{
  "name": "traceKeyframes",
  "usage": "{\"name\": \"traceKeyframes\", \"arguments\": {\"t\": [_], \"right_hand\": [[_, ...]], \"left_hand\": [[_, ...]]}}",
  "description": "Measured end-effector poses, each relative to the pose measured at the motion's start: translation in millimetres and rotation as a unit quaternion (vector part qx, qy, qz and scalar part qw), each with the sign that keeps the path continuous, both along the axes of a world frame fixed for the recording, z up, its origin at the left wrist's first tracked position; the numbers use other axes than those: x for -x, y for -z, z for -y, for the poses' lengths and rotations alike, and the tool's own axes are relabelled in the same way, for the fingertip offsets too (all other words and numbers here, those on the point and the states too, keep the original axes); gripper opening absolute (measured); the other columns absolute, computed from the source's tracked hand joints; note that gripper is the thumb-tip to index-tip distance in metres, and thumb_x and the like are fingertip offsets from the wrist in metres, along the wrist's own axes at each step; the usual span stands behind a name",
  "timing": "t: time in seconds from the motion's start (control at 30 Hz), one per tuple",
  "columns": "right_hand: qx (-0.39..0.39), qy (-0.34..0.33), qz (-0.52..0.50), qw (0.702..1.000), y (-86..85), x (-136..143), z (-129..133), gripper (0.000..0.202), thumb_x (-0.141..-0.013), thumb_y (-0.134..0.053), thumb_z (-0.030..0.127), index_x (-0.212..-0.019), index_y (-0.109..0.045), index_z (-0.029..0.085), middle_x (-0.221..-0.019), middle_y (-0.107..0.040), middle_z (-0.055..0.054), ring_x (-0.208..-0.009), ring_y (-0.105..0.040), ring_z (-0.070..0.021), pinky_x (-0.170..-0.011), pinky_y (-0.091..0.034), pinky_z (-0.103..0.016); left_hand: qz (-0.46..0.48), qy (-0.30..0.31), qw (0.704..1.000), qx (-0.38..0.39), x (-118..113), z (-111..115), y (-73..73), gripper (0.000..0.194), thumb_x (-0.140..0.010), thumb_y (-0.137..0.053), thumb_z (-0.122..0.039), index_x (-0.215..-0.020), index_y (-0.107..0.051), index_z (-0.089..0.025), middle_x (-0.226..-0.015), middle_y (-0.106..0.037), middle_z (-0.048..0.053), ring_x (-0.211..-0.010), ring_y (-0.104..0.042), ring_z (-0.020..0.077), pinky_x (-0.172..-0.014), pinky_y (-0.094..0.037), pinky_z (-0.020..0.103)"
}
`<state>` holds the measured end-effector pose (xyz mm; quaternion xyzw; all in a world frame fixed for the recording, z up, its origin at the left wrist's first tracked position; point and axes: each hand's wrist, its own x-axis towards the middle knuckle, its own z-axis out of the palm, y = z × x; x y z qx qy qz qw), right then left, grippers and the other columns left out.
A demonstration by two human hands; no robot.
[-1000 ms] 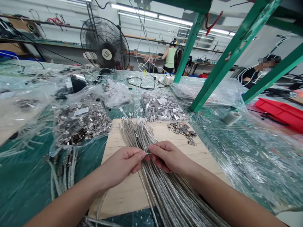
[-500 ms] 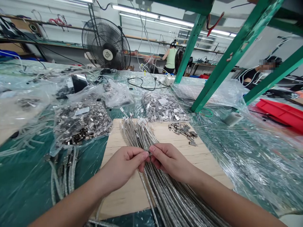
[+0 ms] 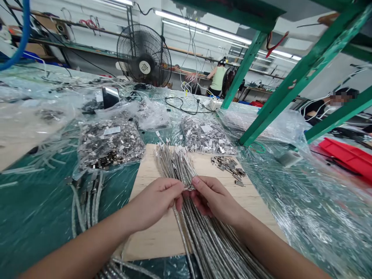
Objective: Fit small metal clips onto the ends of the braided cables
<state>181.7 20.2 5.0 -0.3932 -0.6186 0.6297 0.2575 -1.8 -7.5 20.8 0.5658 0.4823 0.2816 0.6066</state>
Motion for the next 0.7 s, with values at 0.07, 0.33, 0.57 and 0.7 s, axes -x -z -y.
{"name": "traceKeyframes", "arguments": {"t": [0.07, 0.33, 0.57, 0.7], "right_hand": [[0.002, -0.009, 0.001, 1.000, -2.0, 0.6, 0.1, 0.047, -0.094, -0.042, 0.056, -0.071, -0.052, 0.015, -0.049, -0.047, 0.005, -0.037, -0.038, -0.0064, -0.033, -0.025, -0.017], [-0.006, -0.067, -0.011, 0.998, -7.3, -6.7, 1.5, 0.031, -0.094, -0.050, 0.044, -0.081, -0.055, 0.016, -0.064, -0.051, 0.002, -0.051, -0.046, -0.0086, -0.044, -0.032, -0.019], [-0.226, -0.124, 0.070, 0.964, -15.4, -13.8, 4.9, 0.024, -0.097, -0.044, 0.033, -0.088, -0.059, 0.016, -0.069, -0.051, 0.000, -0.061, -0.044, -0.0128, -0.057, -0.036, -0.024], [-0.290, -0.138, 0.102, 0.942, -19.3, -13.1, 5.5, 0.025, -0.098, -0.040, 0.031, -0.090, -0.059, 0.016, -0.073, -0.054, -0.002, -0.065, -0.047, -0.0142, -0.061, -0.037, -0.026]], "left_hand": [[0.032, 0.008, 0.997, 0.065, 2.5, -1.9, -2.4, 0.041, -0.090, -0.041, -0.047, -0.069, -0.057, -0.016, -0.055, -0.047, -0.003, -0.047, -0.025, 0.0093, -0.045, -0.017, 0.023], [-0.104, 0.084, 0.987, -0.087, 9.0, 1.7, -6.2, 0.044, -0.096, -0.033, -0.043, -0.071, -0.060, -0.019, -0.078, -0.064, 0.002, -0.066, -0.050, 0.0148, -0.062, -0.035, 0.025], [-0.272, 0.153, 0.891, -0.329, 17.7, 6.0, -8.6, 0.035, -0.100, -0.030, -0.037, -0.089, -0.058, -0.020, -0.078, -0.060, 0.003, -0.075, -0.055, 0.0185, -0.068, -0.034, 0.028], [-0.292, 0.174, 0.861, -0.378, 19.8, 5.3, -7.6, 0.036, -0.101, -0.028, -0.035, -0.092, -0.058, -0.019, -0.079, -0.062, 0.004, -0.075, -0.056, 0.0189, -0.067, -0.035, 0.028]]}}
